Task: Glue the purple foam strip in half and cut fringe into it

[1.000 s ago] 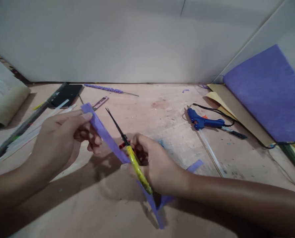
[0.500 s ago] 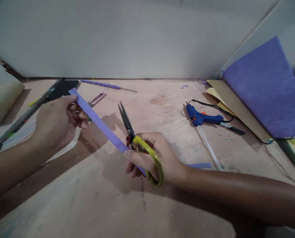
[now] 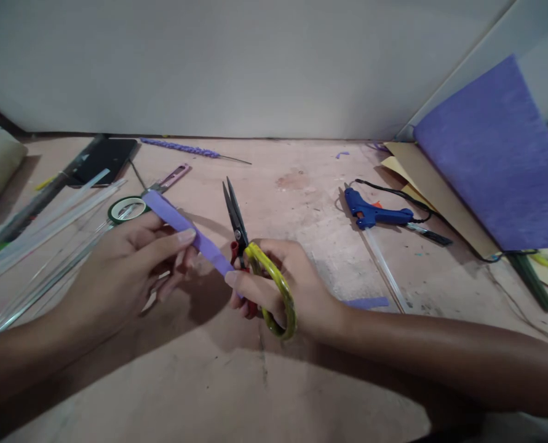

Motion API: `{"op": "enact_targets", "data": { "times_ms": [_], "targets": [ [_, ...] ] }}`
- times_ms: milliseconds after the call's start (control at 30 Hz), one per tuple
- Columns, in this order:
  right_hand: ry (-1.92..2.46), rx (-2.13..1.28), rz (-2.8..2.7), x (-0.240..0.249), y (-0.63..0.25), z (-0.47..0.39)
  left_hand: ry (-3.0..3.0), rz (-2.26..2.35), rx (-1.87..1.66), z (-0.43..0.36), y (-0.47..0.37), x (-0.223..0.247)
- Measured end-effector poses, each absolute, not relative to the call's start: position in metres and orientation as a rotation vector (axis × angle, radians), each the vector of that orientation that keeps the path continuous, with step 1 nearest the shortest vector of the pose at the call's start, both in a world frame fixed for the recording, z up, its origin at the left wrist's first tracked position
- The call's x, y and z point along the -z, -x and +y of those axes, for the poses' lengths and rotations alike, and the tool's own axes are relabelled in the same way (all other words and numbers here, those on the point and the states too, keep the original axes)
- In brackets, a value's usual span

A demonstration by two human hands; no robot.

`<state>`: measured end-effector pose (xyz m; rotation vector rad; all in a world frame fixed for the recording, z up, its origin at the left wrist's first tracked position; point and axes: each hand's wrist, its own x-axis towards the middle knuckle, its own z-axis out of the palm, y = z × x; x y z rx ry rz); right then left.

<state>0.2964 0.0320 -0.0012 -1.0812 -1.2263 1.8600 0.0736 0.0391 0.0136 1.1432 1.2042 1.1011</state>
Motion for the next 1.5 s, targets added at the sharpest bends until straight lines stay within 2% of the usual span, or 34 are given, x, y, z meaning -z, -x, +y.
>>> {"op": "enact_targets", "data": {
  "times_ms": [167, 433, 633, 900, 1233, 1500],
  "targets": [
    [1.101, -1.846, -1.200, -0.003, -0.294, 0.029, -1.100, 1.193, -1.104, 0.036, -0.074, -0.015],
    [0.970, -1.779, -1.297, 0.003, -0.297, 0.026, -1.134, 0.971, -0.860, 0.009, -0.089, -0.009],
    [0.923, -1.771, -1.346, -0.004, -0.296, 0.026, -1.172, 1.014, -0.931, 0.017, -0.081, -0.019],
    [0.829, -1.631, -1.363, 0.010, -0.300, 0.021, -1.316, 1.053, -0.887, 0.020, -0.076, -0.016],
    [0.862, -1.527, -1.449, 0.004, -0.298, 0.018, -1.384, 0.931, -0.872, 0.011, -0.081, -0.014],
    [0.984, -1.487, -1.718, -0.009, -0.305, 0.034, -1.445, 1.178, -1.088, 0.017, -0.076, -0.030]
  ]
}}
